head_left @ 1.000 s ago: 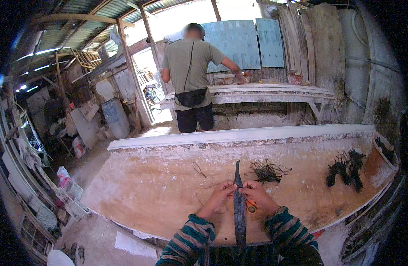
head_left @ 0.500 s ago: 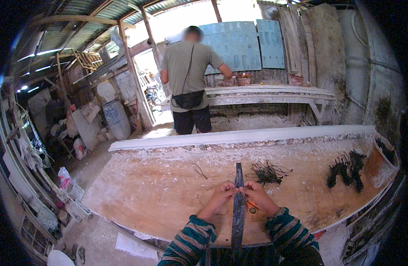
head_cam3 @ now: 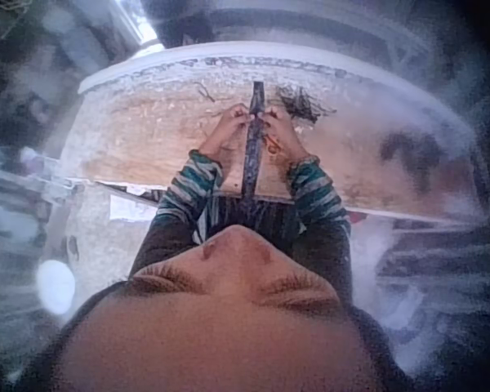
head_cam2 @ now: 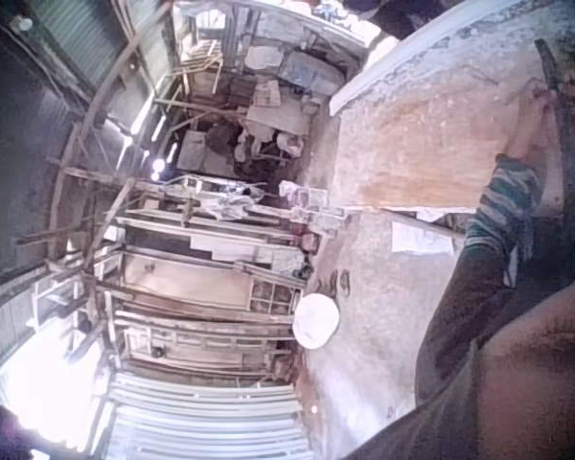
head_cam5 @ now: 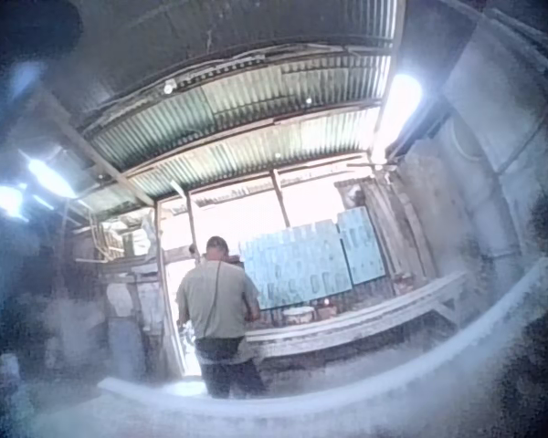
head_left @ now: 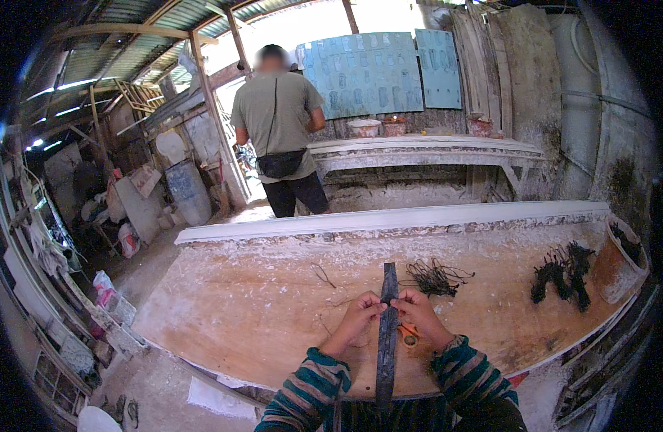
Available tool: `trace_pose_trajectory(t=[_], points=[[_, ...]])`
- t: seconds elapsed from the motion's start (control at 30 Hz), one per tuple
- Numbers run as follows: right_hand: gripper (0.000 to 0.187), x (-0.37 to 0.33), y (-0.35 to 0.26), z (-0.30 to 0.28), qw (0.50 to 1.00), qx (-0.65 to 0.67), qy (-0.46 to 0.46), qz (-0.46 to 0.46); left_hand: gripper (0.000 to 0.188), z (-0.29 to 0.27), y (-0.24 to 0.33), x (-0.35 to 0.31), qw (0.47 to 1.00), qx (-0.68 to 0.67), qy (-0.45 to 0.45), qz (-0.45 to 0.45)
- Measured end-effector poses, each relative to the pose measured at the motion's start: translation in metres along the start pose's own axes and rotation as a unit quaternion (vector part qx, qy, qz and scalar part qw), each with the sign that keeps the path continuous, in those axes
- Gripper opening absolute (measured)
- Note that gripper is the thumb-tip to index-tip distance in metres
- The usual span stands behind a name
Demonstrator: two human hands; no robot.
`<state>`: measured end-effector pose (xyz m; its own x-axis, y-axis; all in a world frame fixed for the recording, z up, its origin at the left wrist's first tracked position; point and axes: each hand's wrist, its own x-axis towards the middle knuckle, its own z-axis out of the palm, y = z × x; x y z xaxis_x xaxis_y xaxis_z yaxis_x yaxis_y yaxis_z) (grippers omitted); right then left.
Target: The person uses orange-handled scissors to cut thin black cords on a wooden workbench. The person repeatedly picks up cords, cuts them, and places the pieces on the table. Another person in the background works at a separate bench.
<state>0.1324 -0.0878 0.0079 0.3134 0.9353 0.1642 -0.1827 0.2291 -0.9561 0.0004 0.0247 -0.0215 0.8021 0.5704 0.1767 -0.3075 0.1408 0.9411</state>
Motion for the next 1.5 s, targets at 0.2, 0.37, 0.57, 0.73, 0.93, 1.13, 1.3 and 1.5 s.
trace_pose_trajectory(t=[0.2,0.37,0.57,0.73,0.93,1.13,1.3,1.5], points=[[0.006,-0.005,-0.010,0.006,1.000,0.017,0.009,0.010,0.012,0.001,-0.002,0.000,1.000,-0.011,0.006,0.008],[0.005,0.000,-0.001,-0.001,0.999,-0.046,0.011,-0.017,0.012,0.003,0.004,-0.002,1.000,0.003,0.016,-0.004],[0.006,-0.002,-0.005,0.003,1.000,-0.002,0.014,-0.005,0.013,0.002,0.006,-0.001,1.000,-0.003,-0.007,0.010],[0.005,-0.002,-0.005,0.001,1.000,0.014,0.004,0.004,0.013,0.007,0.015,-0.005,1.000,-0.004,-0.015,-0.008],[0.006,-0.004,-0.012,0.008,1.000,0.010,0.009,0.003,0.012,0.002,0.010,-0.003,1.000,-0.003,-0.015,-0.006],[0.006,-0.003,-0.008,0.003,1.000,0.011,0.006,-0.002,0.012,0.003,0.010,-0.003,1.000,-0.009,-0.019,-0.014],[0.007,-0.003,-0.006,0.003,1.000,-0.011,0.012,-0.005,0.012,0.002,0.007,-0.003,1.000,-0.019,-0.018,-0.011],[0.010,-0.003,-0.009,0.006,1.000,-0.016,0.025,0.000,0.012,0.006,0.017,-0.006,1.000,0.011,-0.023,-0.016]])
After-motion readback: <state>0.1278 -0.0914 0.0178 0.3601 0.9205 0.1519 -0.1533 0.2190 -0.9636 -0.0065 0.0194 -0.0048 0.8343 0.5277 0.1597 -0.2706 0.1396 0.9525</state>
